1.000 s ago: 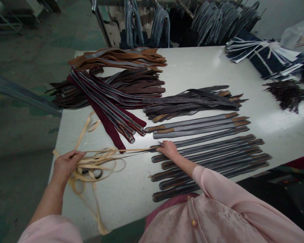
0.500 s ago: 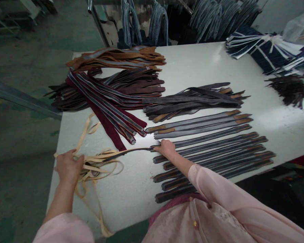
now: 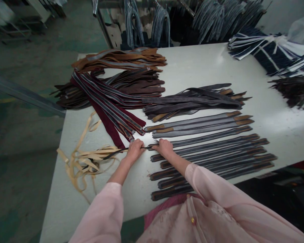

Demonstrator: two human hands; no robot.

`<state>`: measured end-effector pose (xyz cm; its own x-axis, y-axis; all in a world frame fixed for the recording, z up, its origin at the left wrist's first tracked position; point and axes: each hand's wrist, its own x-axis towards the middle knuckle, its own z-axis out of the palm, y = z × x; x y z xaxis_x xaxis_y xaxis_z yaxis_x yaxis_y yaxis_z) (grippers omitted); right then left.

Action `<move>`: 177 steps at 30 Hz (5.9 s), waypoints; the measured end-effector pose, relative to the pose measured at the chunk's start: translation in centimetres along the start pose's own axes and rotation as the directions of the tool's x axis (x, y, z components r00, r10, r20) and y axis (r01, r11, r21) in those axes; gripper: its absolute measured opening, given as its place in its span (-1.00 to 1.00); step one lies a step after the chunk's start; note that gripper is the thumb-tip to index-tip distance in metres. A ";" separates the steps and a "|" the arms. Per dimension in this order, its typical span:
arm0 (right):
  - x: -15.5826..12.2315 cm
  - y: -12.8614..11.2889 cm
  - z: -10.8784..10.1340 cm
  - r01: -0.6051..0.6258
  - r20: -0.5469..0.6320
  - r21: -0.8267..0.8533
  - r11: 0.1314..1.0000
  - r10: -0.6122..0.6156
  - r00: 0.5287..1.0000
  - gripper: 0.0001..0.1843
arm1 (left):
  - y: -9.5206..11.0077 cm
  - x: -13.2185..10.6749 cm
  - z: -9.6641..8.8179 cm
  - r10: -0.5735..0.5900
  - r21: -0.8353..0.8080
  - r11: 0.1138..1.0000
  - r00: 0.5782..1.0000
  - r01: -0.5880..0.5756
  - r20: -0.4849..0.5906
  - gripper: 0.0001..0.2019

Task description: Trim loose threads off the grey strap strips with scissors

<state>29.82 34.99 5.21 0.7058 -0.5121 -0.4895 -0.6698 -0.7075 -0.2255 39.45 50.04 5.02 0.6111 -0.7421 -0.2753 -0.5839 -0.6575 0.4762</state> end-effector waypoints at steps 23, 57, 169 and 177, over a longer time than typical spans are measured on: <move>2.0 0.4 -6.7 0.671 0.176 -0.270 0.691 -0.650 0.740 -0.70 | 4.0 -1.2 -1.6 -0.137 0.248 0.959 0.990 0.137 -0.018 -0.78; -1.1 23.5 -6.0 0.066 -0.088 -0.031 0.997 -0.069 0.994 -0.74 | 7.2 -1.3 3.5 -0.030 -0.195 0.980 1.000 0.031 0.010 -0.86; 12.7 51.1 -16.9 -0.341 -0.197 0.276 0.899 0.400 0.895 -0.53 | 16.9 15.0 3.2 -0.321 -0.117 0.926 0.912 0.359 0.258 -0.63; 12.6 50.8 -16.7 -0.375 -0.187 0.262 0.889 0.428 0.884 -0.47 | 16.8 15.7 4.3 -0.303 0.147 0.950 0.923 0.275 0.236 -0.66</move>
<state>8.59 -15.52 1.68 0.3805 -0.8466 -0.3723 -0.9208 -0.3093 -0.2377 36.95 26.78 5.12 0.6152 -0.5164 -0.5957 -0.4654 -0.8478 0.2543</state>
